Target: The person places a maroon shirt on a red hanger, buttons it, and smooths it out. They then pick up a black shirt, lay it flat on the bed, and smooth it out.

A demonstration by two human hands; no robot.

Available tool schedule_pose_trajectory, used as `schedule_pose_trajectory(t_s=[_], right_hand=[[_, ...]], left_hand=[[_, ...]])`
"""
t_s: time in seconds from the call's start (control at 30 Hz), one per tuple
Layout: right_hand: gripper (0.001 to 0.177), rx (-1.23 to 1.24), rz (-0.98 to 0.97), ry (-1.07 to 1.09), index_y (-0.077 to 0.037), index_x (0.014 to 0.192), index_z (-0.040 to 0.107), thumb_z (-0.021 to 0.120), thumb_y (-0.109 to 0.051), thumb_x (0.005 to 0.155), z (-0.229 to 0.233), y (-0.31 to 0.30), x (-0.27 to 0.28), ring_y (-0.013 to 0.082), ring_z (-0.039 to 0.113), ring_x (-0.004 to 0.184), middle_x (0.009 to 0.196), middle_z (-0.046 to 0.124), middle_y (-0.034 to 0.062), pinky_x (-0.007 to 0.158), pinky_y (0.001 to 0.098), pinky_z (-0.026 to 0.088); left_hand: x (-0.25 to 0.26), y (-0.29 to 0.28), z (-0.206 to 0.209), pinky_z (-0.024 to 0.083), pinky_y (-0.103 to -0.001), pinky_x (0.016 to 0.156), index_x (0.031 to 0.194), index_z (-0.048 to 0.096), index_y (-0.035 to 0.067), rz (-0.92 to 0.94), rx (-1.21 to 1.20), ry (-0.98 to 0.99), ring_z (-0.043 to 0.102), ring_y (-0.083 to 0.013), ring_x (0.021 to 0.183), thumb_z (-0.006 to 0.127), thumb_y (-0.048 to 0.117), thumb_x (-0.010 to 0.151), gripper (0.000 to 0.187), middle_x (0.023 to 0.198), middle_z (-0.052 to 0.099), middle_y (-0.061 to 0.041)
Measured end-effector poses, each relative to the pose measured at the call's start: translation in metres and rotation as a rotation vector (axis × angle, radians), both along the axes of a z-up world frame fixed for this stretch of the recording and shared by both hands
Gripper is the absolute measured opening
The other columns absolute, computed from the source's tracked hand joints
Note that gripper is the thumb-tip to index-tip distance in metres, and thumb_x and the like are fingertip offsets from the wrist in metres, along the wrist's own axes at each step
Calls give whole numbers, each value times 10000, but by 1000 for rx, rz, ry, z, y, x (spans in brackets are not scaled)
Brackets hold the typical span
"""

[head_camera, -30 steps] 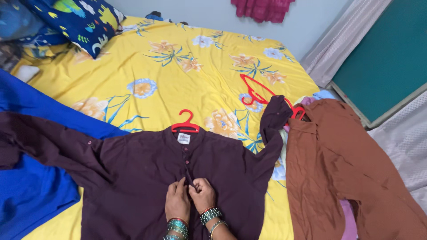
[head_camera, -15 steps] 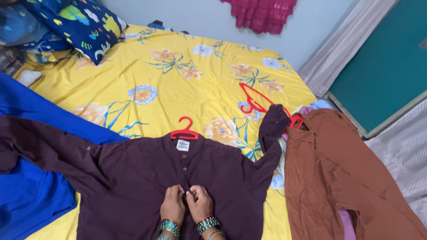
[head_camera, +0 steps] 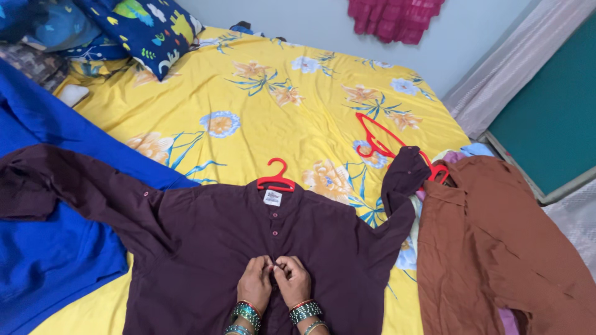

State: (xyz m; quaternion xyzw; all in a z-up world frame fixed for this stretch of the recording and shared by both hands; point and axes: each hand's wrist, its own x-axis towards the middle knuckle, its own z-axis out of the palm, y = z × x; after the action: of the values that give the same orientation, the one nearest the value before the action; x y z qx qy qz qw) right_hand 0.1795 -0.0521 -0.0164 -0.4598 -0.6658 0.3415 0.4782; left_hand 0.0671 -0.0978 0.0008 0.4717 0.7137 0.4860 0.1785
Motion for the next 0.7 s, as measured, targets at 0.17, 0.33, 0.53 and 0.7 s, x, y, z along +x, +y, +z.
schedule_pose_trajectory(t_s=[0.17,0.33,0.53,0.7], right_hand=[[118,3,49,63,-25,941,746,770,-32,826,-1,-2,1,74,620,620,851,712,11,531,245,505],[130,20,6,18,-29,934,763,797,-41,809,0,-2,0,64,655,616,846,741,2,518,238,522],[133,-26,12,-12,-44,953,777,792,-70,823,1,-2,1,71,657,598,834,744,12,520,238,527],[155,-144,69,32,-60,1041,764,667,-124,938,5,1,6,60,666,635,932,760,-21,534,226,541]], left_hand=[[-6,1,-1,570,-380,741,993,678,106,-25,33,-85,723,-307,863,665,116,884,110,984,734,-72],[-13,5,-6,556,-345,738,945,665,76,-90,33,-246,728,-246,796,673,99,893,57,933,733,-74],[-16,5,-6,547,-324,723,934,667,72,-94,48,-246,708,-203,769,674,87,886,52,920,736,-58],[-13,5,1,545,-300,659,962,665,76,-66,33,-307,678,-143,669,675,114,897,77,829,735,-53]])
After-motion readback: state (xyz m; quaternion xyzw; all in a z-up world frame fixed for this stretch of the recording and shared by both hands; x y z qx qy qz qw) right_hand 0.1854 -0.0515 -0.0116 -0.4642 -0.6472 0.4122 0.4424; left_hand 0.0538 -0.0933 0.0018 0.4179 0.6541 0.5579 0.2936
